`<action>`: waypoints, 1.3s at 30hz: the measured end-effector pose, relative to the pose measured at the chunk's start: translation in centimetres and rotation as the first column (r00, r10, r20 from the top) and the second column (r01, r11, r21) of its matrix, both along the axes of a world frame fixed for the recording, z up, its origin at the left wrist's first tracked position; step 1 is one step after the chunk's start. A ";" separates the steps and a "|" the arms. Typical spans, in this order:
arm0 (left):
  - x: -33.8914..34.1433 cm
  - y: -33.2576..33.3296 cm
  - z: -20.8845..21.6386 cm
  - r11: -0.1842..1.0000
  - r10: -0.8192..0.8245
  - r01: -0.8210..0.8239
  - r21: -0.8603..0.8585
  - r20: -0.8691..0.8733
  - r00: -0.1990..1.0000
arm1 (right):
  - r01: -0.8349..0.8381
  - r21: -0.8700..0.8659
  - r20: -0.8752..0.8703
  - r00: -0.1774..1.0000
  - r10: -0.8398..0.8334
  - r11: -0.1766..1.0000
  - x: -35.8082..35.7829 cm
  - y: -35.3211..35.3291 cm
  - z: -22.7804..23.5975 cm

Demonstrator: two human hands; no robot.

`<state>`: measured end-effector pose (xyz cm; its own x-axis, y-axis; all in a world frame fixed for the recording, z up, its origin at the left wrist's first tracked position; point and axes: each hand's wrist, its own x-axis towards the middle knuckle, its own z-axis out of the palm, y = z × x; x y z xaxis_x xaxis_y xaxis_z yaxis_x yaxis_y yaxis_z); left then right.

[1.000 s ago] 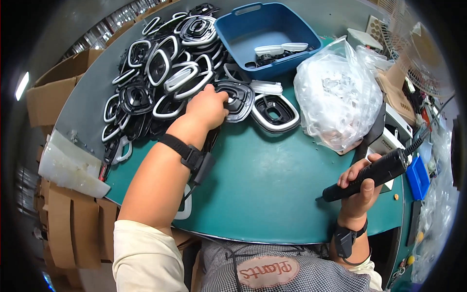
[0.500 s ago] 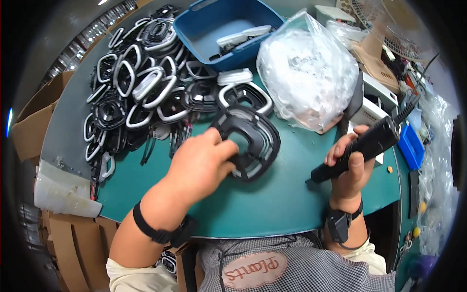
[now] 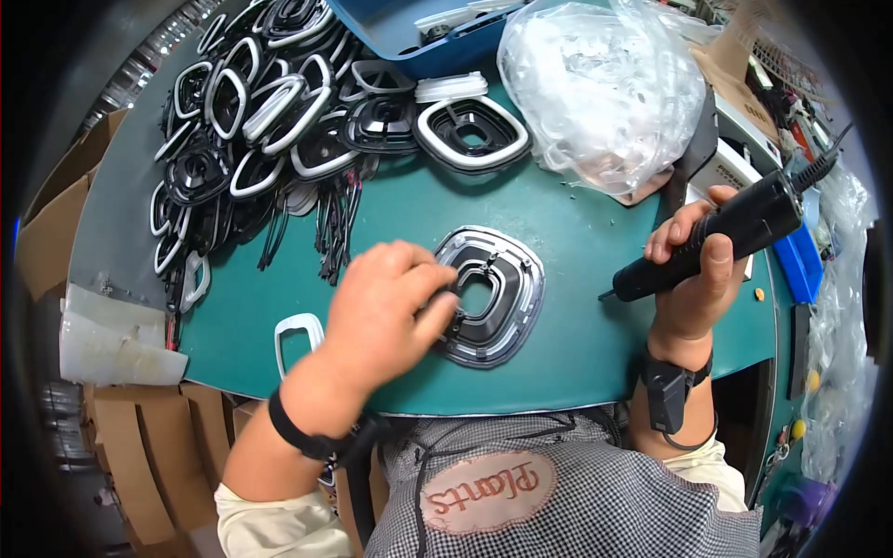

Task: Use an electric screwdriver to assemble plastic housings and internal components for light fixtures.

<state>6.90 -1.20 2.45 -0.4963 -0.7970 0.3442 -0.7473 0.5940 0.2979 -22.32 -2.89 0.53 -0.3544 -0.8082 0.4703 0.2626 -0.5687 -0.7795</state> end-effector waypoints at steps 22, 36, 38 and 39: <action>-3.4 1.9 -2.5 0.954 -0.069 0.086 0.287 -0.068 0.995 | 0.010 -0.024 -0.038 0.999 -0.011 1.000 0.1 -0.1 -0.3; 3.2 4.8 0.9 0.981 0.189 -0.193 -0.024 -0.124 0.974 | 0.033 0.033 -0.084 0.996 -0.030 0.999 -1.3 0.1 -0.9; 6.1 6.2 1.1 0.930 0.367 -0.367 0.013 -0.112 0.924 | 0.029 0.030 -0.087 0.996 -0.027 0.999 -0.3 -0.1 -0.9; 7.6 7.3 0.7 0.855 0.518 -0.518 -0.015 0.016 0.855 | 0.031 0.029 -0.069 0.997 -0.029 0.999 0.0 -0.1 -0.7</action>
<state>14.50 6.08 3.14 -0.0187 -0.9373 0.3480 -0.9530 0.1220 0.2772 -22.29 -3.03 -0.19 -0.3467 -0.8115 0.4704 0.1909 -0.5520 -0.8117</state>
